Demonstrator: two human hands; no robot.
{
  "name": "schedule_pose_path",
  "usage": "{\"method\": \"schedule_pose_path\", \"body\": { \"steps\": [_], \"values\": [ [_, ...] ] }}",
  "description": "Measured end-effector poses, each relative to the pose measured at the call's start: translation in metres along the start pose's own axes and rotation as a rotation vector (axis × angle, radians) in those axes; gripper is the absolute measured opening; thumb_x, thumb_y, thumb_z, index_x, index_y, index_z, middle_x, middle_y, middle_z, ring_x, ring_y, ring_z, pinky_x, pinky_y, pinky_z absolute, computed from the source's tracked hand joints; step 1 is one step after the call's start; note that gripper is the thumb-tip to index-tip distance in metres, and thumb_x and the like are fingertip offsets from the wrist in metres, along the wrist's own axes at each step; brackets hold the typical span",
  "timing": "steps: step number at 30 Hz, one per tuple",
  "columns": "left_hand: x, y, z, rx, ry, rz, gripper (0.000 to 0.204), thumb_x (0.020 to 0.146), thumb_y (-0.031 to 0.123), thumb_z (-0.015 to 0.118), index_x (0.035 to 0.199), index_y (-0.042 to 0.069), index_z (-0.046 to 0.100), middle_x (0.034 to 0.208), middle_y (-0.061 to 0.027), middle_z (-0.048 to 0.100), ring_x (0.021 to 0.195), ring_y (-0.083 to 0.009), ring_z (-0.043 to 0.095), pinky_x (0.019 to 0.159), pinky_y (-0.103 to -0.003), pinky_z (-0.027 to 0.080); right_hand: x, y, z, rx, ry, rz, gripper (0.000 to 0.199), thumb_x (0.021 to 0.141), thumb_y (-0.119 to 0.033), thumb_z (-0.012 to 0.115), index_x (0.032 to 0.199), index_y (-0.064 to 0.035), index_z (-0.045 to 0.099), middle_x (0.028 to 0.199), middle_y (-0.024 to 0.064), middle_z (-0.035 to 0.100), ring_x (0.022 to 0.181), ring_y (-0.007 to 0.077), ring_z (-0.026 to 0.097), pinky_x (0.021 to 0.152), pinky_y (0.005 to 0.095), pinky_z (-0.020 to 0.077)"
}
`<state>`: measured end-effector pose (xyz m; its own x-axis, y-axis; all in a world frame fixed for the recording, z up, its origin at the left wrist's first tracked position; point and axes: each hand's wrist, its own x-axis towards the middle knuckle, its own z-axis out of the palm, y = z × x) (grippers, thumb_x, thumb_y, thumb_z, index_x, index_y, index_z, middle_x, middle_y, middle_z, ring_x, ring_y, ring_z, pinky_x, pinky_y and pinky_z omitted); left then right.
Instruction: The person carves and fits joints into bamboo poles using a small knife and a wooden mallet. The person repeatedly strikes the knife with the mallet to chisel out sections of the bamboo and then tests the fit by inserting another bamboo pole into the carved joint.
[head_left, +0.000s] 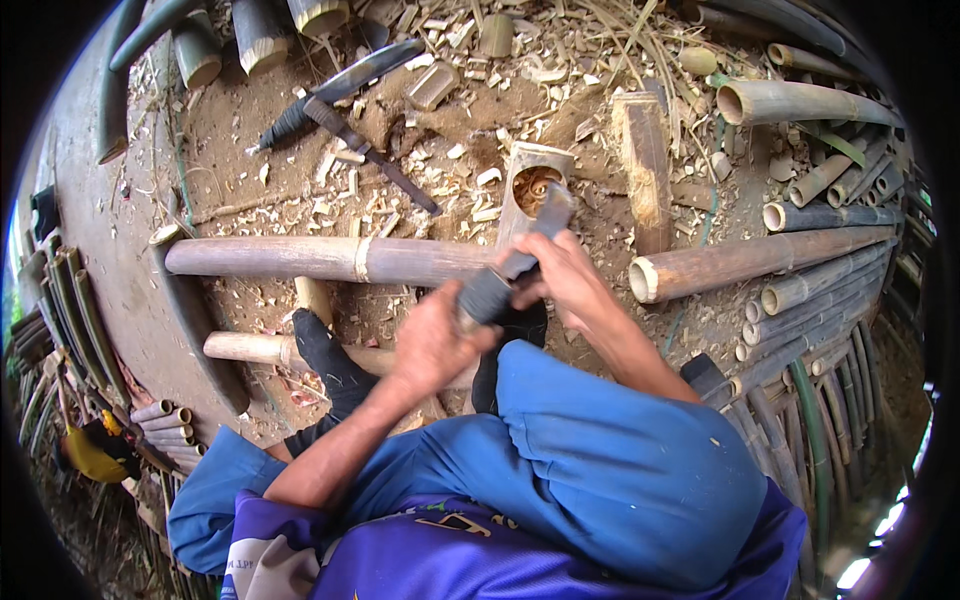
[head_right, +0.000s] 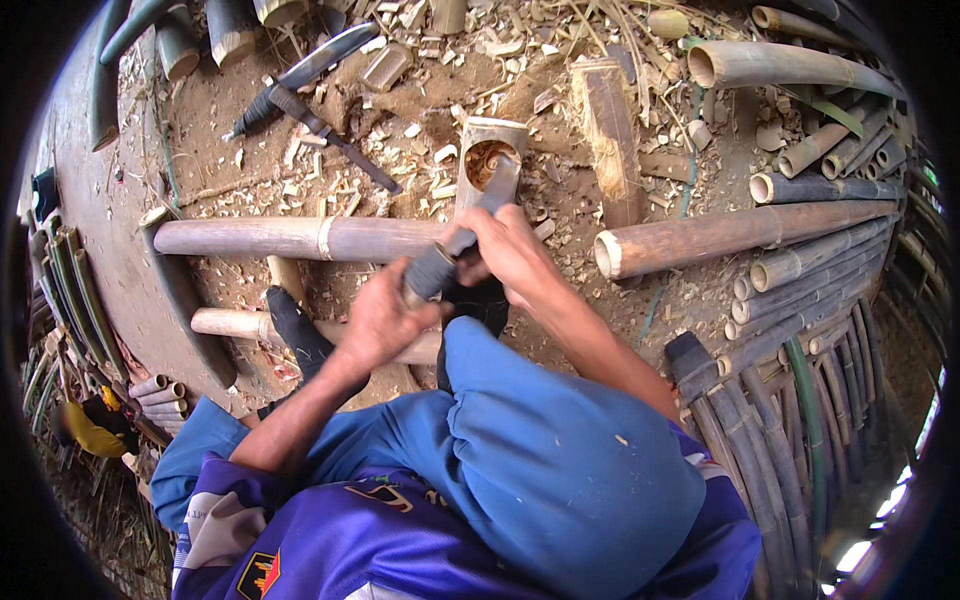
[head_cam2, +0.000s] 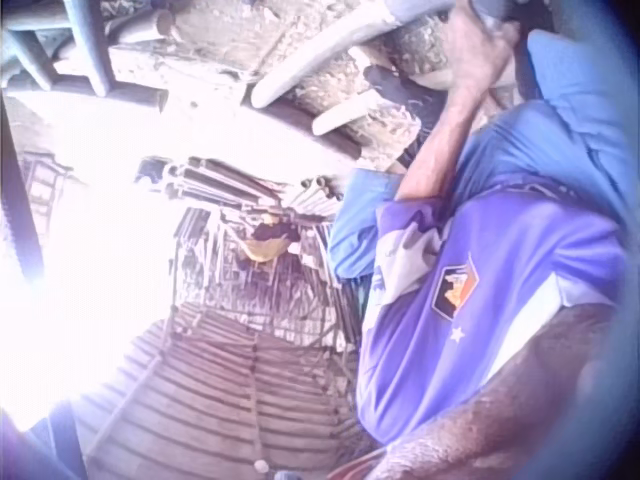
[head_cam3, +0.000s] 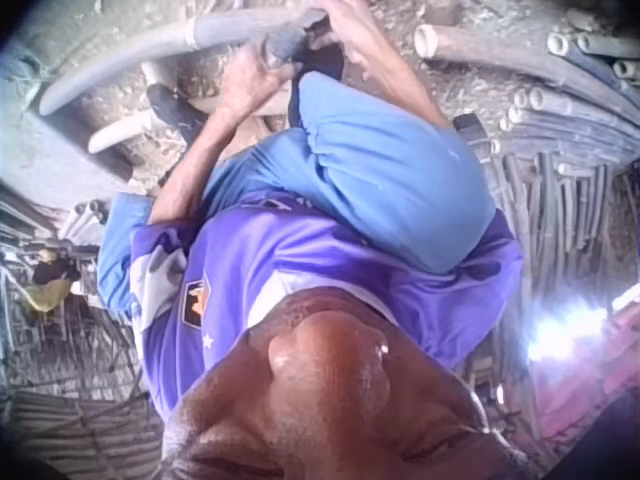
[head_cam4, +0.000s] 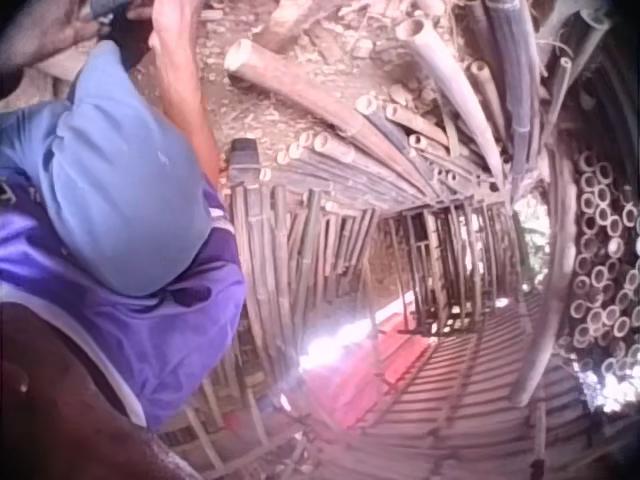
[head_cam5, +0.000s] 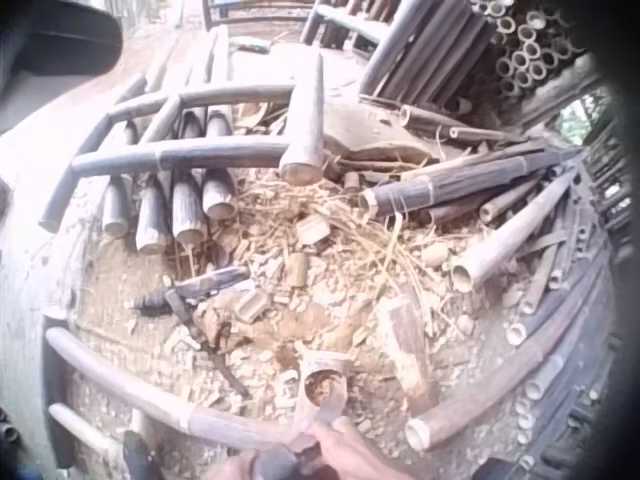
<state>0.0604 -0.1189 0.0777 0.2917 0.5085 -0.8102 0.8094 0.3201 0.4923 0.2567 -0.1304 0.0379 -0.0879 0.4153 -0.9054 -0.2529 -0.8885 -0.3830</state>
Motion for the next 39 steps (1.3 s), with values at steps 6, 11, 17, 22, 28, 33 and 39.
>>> {"method": "schedule_pose_path", "body": {
  "steps": [6, 11, 17, 22, 28, 33, 39],
  "values": [
    [0.041, 0.041, -0.087, 0.587, 0.3, 0.246, 0.012, 0.07, 0.012, 0.073, 0.078, 0.003, 0.072, 0.075, -0.0189, 0.072, 0.07, -0.0334, 0.073, 0.064, -0.046, 0.057, 0.033, 0.01, 0.03, 0.767, -0.221, -0.286, 0.032, 0.103, -0.03, 0.053, 0.114, -0.0018, 0.065, 0.106, 0.0142, 0.071, 0.095, 0.0258, 0.071, 0.08, 0.0456, 0.0611],
    [0.03, 0.132, -0.062, 1.049, 0.327, 0.51, 0.006, 0.08, 0.008, 0.073, 0.078, 0.003, 0.07, 0.074, -0.0156, 0.071, 0.067, -0.0284, 0.072, 0.063, -0.041, 0.058, 0.03, 0.006, 0.017, 1.16, -0.266, -0.161, 0.032, 0.106, -0.034, 0.048, 0.111, -0.0082, 0.067, 0.117, 0.0065, 0.072, 0.105, 0.0186, 0.07, 0.087, 0.0416, 0.0577],
    [0.009, 0.106, -0.063, 0.96, 0.086, 0.409, 0.021, 0.08, 0.018, 0.074, 0.078, -0.002, 0.067, 0.061, -0.0159, 0.064, 0.056, -0.0275, 0.067, 0.057, -0.037, 0.056, 0.007, 0.026, 0.029, 1.126, -0.354, -0.227, 0.025, 0.104, -0.027, 0.051, 0.108, -0.0059, 0.064, 0.112, 0.013, 0.071, 0.102, 0.0226, 0.068, 0.094, 0.0388, 0.0542],
    [-0.042, 0.072, -0.064, 0.663, -0.585, 0.598, 0.054, 0.081, 0.047, 0.08, 0.095, -0.004, 0.067, 0.075, -0.0224, 0.07, 0.081, -0.039, 0.072, 0.073, -0.049, 0.055, -0.035, 0.059, -0.017, 0.169, 0.036, -0.788, 0.028, 0.104, -0.022, 0.044, 0.098, -0.0003, 0.06, 0.087, 0.0147, 0.069, 0.086, 0.0232, 0.07, 0.087, 0.0396, 0.0566],
    [-0.047, 0.091, -0.031, 0.705, -0.252, 0.638, 0.029, 0.085, 0.025, 0.074, 0.095, 0.002, 0.058, 0.077, -0.0176, 0.069, 0.08, -0.0415, 0.069, 0.071, -0.051, 0.053, -0.028, 0.079, -0.09, -0.367, 0.515, -0.814, 0.028, 0.108, -0.027, 0.041, 0.102, -0.0066, 0.059, 0.079, 0.0066, 0.064, 0.074, 0.019, 0.062, 0.069, 0.0381, 0.0526],
    [-0.048, 0.09, -0.009, 0.559, -0.265, 0.84, 0.022, 0.082, 0.016, 0.069, 0.093, 0.002, 0.055, 0.086, -0.0172, 0.067, 0.083, -0.0404, 0.068, 0.071, -0.051, 0.054, -0.036, 0.077, -0.11, -0.578, 0.633, -0.576, 0.033, 0.11, -0.032, 0.04, 0.115, -0.0036, 0.056, 0.079, 0.0051, 0.06, 0.064, 0.0146, 0.055, 0.053, 0.033, 0.0475],
    [-0.025, 0.116, 0.033, 0.479, -0.021, 1.207, 0.054, 0.08, 0.009, 0.069, 0.131, 0.011, 0.053, 0.119, -0.0126, 0.057, 0.118, -0.0321, 0.056, 0.094, -0.043, 0.051, -0.066, 0.04, -0.144, -0.535, 0.636, -0.677, 0.032, 0.107, -0.034, 0.05, 0.118, -0.0045, 0.057, 0.078, 0.0035, 0.058, 0.07, 0.0143, 0.06, 0.058, 0.0327, 0.0503]
  ]
}}
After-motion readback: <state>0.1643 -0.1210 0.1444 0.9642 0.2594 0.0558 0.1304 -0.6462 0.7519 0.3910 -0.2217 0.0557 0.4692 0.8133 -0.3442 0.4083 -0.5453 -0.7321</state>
